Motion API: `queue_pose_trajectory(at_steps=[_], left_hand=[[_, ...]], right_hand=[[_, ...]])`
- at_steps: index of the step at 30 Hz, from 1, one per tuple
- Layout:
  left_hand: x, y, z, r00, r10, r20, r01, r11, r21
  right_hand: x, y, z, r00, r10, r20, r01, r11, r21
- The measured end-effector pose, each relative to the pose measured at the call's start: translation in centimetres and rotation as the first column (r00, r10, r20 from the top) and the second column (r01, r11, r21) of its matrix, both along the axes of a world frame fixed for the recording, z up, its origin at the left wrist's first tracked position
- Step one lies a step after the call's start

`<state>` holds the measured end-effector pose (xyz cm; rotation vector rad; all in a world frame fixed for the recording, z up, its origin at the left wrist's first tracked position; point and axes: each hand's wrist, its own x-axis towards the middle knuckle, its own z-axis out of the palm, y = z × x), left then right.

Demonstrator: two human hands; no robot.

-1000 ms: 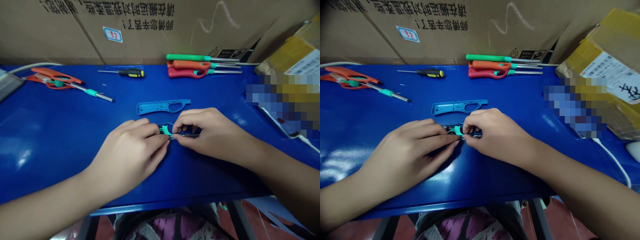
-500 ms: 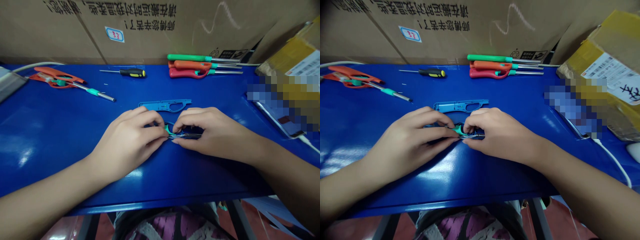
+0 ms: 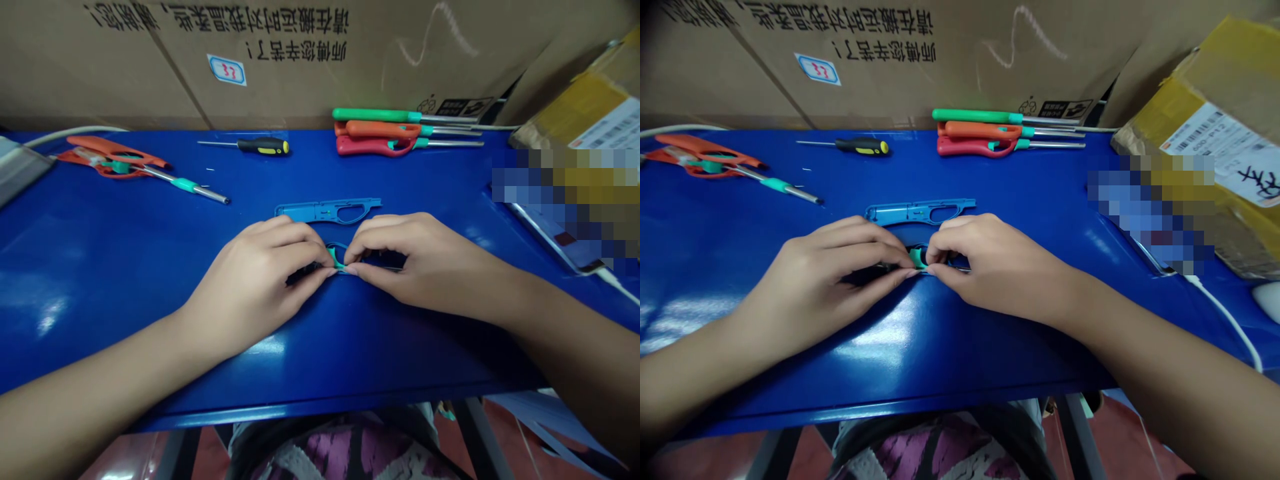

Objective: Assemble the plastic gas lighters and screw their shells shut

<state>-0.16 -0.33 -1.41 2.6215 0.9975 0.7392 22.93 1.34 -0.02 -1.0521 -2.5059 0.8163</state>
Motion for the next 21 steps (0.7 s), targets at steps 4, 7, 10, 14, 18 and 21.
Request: queue_pose_trajectory(at_steps=[4,7,10,14,18,21], left_hand=[[0.05,-0.03,-0.14,0.999,0.027,0.022,-0.026,0.999,-0.021],[0.07,-0.04,-0.2,0.998,0.042,0.04,-0.04,0.998,-0.044],[0.09,-0.04,-0.23,0.998,0.047,0.047,-0.045,0.998,-0.045],[0.16,-0.05,-0.22,0.997,0.057,0.056,-0.054,0.997,-0.056],[0.29,-0.11,-0.19,0.993,0.092,0.075,-0.084,0.991,-0.102],[0.31,-0.09,-0.22,0.993,0.082,0.087,-0.072,0.991,-0.113]], right_hand=[[-0.12,-0.01,-0.19,1.0,-0.007,-0.003,0.007,1.0,0.011],[-0.24,-0.04,-0.29,1.0,-0.023,0.006,0.023,1.0,0.014],[-0.31,-0.08,-0.33,0.999,-0.034,0.016,0.034,0.999,0.02],[-0.44,-0.14,-0.4,0.999,-0.051,0.013,0.051,0.999,0.01],[-0.73,-0.23,-0.47,0.994,-0.106,-0.015,0.106,0.994,-0.006],[-0.86,-0.34,-0.44,0.99,-0.132,-0.04,0.131,0.991,-0.029]])
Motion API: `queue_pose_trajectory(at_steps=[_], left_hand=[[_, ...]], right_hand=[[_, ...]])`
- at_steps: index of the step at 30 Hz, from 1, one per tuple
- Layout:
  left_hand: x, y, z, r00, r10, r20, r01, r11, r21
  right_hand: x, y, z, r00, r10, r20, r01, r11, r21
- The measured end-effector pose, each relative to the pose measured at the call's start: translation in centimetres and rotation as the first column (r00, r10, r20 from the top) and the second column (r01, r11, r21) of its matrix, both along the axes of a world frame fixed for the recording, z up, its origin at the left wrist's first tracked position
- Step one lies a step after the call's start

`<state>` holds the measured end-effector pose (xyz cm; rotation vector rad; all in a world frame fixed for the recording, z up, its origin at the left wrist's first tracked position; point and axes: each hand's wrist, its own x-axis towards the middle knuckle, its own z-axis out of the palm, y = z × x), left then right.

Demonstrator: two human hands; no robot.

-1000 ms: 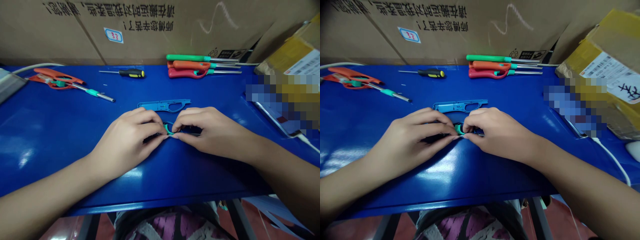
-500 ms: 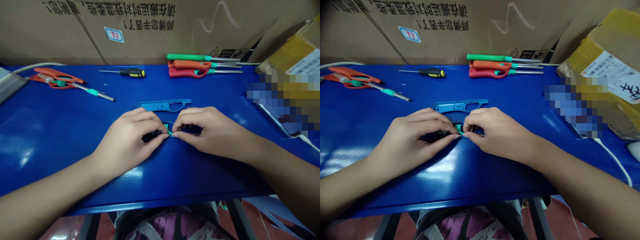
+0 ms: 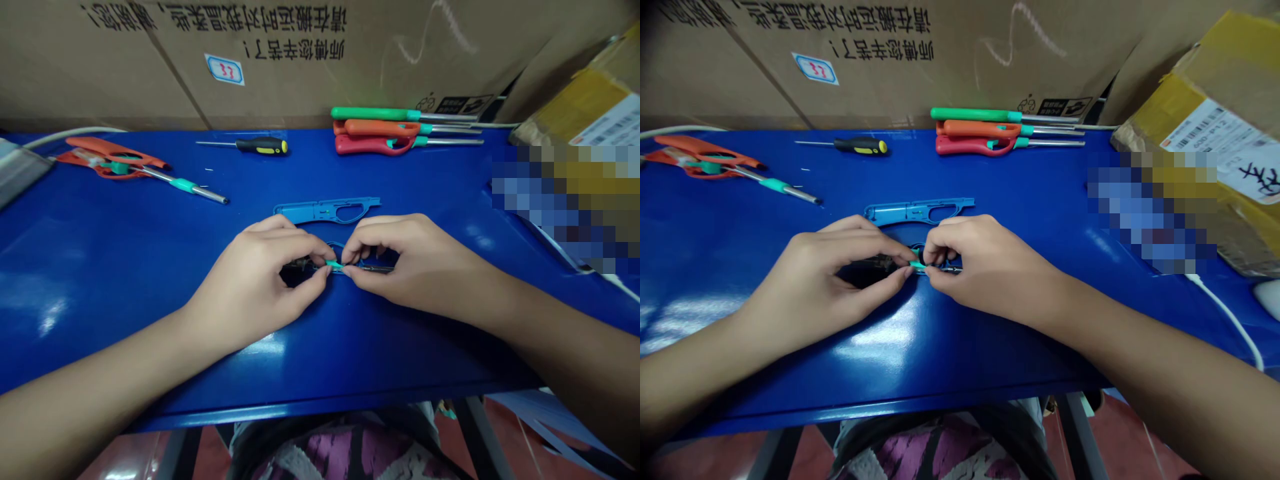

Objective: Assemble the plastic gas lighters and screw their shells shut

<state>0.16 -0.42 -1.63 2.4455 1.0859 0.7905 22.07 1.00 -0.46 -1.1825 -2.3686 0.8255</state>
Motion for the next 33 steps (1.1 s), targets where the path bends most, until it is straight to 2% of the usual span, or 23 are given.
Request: queue_pose_trajectory(at_steps=[15,25,30,33], left_hand=[[0.04,-0.13,0.14,1.0,0.006,0.018,-0.006,1.0,-0.004],[0.04,0.03,0.14,1.0,-0.003,-0.01,0.003,1.0,0.003],[-0.08,0.22,0.05,1.0,-0.011,-0.002,0.011,1.0,-0.011],[-0.2,0.13,0.21,0.999,-0.041,-0.018,0.041,0.999,0.022]], right_hand=[[-0.23,-0.15,-0.34,0.999,-0.001,0.032,-0.001,0.997,0.075],[0.01,0.18,-0.31,1.0,0.008,-0.024,-0.008,1.0,0.021],[0.37,0.36,0.11,0.999,0.036,-0.037,-0.038,0.997,-0.06],[0.41,0.41,0.17,0.999,0.033,-0.042,-0.035,0.998,-0.061]])
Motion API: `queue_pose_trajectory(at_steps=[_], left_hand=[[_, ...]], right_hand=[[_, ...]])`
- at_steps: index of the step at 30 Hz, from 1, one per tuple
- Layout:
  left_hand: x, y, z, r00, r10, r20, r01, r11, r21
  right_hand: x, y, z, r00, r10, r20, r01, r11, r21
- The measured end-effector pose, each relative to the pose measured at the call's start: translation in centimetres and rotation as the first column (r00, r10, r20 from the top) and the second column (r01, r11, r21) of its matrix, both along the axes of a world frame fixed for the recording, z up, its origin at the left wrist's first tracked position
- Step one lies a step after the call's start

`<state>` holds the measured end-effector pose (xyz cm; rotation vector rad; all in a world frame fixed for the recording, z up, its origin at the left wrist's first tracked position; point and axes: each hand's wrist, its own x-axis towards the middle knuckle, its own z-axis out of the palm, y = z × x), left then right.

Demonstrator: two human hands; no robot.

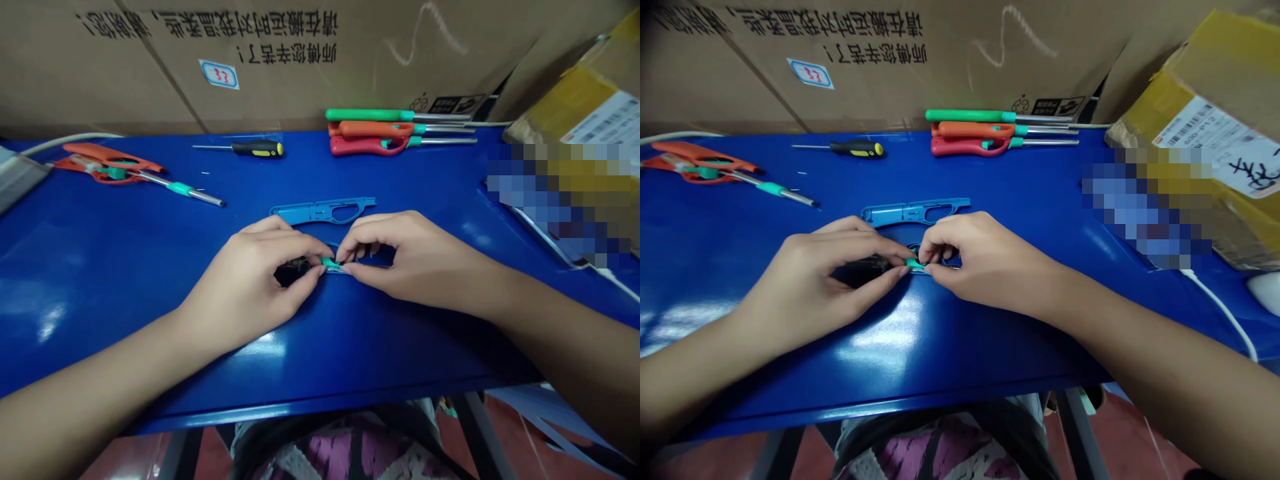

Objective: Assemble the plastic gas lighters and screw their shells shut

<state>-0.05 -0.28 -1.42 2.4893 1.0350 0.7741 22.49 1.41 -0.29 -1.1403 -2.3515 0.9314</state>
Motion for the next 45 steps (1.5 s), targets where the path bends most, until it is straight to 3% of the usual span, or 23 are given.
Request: queue_pose_trajectory(at_steps=[4,8,14,21,26,45], left_hand=[[-0.1,-0.5,0.6,0.985,-0.003,-0.17,0.029,0.988,0.149],[0.1,-1.2,1.3,0.93,0.013,-0.366,0.105,0.948,0.301],[0.0,-2.6,2.1,0.887,-0.026,-0.462,0.212,0.91,0.355],[0.3,-3.0,1.8,0.903,-0.095,-0.419,0.232,0.929,0.289],[0.7,-3.1,1.6,0.939,-0.093,-0.33,0.179,0.954,0.24],[0.5,-3.1,1.4,0.958,-0.075,-0.278,0.094,0.994,0.056]], right_hand=[[0.0,0.0,-0.1,1.0,0.011,0.006,-0.011,1.0,0.009],[0.2,0.2,0.0,0.994,0.095,0.055,-0.097,0.995,0.032],[0.5,0.4,0.0,0.995,0.094,0.026,-0.094,0.996,-0.013],[0.5,0.5,0.0,0.995,0.097,0.029,-0.096,0.995,-0.033],[0.6,0.6,-0.1,0.994,0.105,0.033,-0.105,0.994,-0.025],[0.8,0.6,-0.3,0.992,0.115,0.049,-0.116,0.993,0.031]])
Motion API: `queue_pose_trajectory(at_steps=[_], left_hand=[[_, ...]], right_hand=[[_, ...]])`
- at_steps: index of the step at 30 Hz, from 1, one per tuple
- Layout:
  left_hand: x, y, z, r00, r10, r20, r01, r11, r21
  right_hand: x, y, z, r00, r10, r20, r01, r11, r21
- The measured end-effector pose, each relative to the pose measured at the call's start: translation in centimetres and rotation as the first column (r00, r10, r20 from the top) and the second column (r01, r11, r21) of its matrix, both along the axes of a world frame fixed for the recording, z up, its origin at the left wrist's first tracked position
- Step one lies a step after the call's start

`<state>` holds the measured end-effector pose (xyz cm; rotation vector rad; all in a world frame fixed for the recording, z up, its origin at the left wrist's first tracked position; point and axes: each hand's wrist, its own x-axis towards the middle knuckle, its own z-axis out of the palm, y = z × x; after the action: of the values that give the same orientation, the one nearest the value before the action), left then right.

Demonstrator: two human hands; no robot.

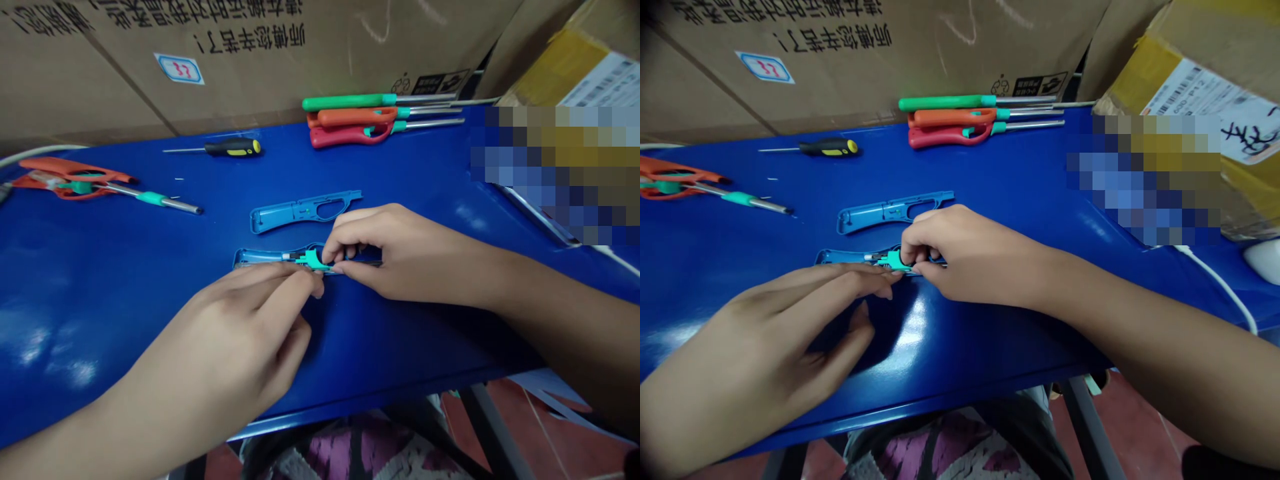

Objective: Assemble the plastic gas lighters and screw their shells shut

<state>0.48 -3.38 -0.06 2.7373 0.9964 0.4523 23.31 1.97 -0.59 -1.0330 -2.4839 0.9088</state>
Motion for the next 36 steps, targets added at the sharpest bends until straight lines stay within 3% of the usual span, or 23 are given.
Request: queue_pose_trajectory(at_steps=[10,17,27,31,36], left_hand=[[-0.2,0.0,0.3,0.998,0.054,0.02,-0.052,0.995,-0.086],[-0.4,0.4,1.3,0.979,0.186,0.084,-0.183,0.982,-0.05],[-0.4,0.0,0.7,0.991,0.128,-0.029,-0.128,0.992,0.016],[-0.7,0.6,1.3,0.97,0.244,0.005,-0.244,0.97,0.01],[-2.4,4.0,1.4,0.889,0.447,0.1,-0.448,0.894,-0.009]], right_hand=[[0.1,0.0,0.2,1.0,0.008,-0.015,-0.008,1.0,-0.002],[0.5,0.4,0.7,0.99,-0.136,-0.042,0.135,0.991,-0.017],[0.4,0.1,0.4,0.991,-0.123,0.043,0.126,0.99,-0.061],[0.5,0.2,0.4,0.987,-0.144,0.071,0.145,0.989,-0.011],[0.8,0.3,0.9,0.978,-0.205,0.038,0.201,0.975,0.093]])
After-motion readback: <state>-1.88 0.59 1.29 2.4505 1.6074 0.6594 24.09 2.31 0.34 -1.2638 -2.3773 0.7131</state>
